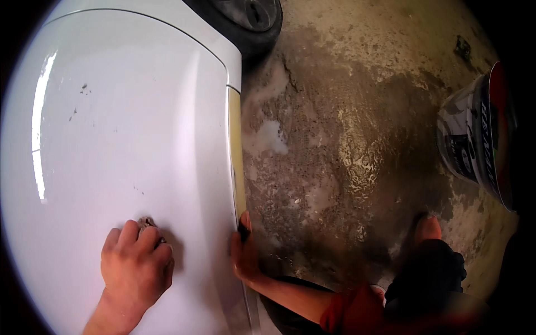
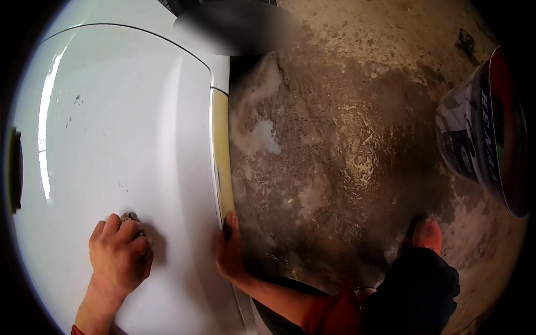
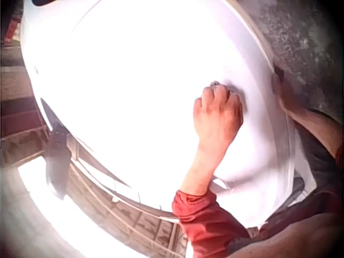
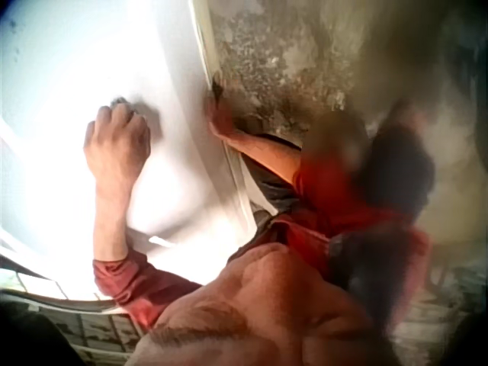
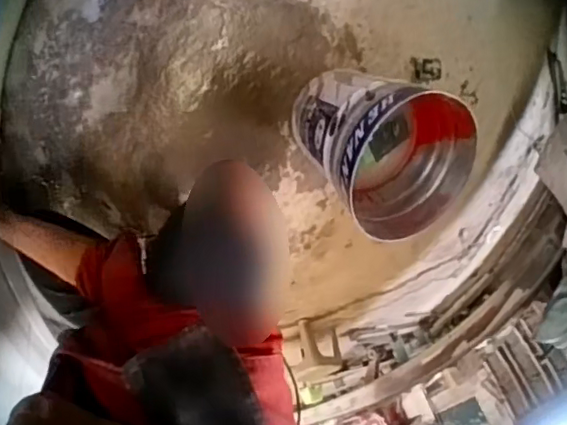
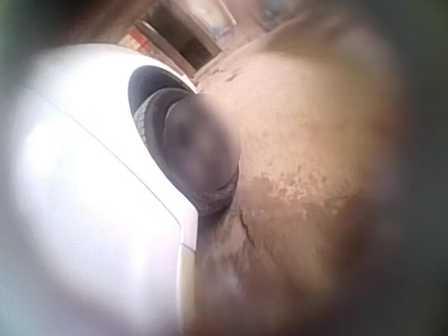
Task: The person sands the lower edge of a white car's front fender using a sanding block and water from a bucket. They repeatedly dip a cloth into the bucket to wipe the sanded area and continue sanding along the seam between the fender and the bumper.
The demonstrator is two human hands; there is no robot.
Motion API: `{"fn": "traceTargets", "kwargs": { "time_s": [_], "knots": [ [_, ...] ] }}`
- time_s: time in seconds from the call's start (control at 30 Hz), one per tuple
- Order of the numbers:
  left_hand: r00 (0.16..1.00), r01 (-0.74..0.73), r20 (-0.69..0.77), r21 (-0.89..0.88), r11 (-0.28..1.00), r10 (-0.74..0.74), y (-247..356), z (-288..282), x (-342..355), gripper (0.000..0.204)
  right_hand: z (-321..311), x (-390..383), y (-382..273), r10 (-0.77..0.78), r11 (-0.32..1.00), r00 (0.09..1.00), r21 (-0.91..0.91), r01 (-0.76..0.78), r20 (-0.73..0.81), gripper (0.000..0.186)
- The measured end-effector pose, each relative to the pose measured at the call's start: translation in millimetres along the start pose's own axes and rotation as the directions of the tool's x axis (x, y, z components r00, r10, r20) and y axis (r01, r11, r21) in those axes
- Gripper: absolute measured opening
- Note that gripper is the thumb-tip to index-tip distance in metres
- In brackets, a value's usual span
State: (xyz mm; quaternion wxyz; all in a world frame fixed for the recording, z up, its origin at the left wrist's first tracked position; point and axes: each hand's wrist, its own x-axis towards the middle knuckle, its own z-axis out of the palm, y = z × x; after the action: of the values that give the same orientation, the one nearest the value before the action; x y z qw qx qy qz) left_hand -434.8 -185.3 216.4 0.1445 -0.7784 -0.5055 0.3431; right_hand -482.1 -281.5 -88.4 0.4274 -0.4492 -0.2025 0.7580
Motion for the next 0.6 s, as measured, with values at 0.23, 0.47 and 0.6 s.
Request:
{"fn": "traceTargets", "kwargs": {
  "time_s": [0.23,0.47,0.6],
  "knots": [
    [1.000,0.021,-0.008,0.009,1.000,-0.020,0.8,-1.2,-3.4,0.024,-7.3,108.2,-83.3,0.317,0.926,0.892,0.097,-0.364,0.322,0.070],
    [1.000,-0.004,-0.016,0.023,1.000,0.004,-2.1,4.5,-5.9,0.025,-3.2,51.3,-21.0,0.157,0.987,0.982,-0.032,-0.155,0.105,0.074],
    [0.999,-0.005,-0.055,-0.030,1.000,0.003,0.2,3.3,-4.2,0.026,-9.7,121.2,-69.6,0.284,0.951,0.895,0.016,-0.308,0.343,0.074]
  ]
}}
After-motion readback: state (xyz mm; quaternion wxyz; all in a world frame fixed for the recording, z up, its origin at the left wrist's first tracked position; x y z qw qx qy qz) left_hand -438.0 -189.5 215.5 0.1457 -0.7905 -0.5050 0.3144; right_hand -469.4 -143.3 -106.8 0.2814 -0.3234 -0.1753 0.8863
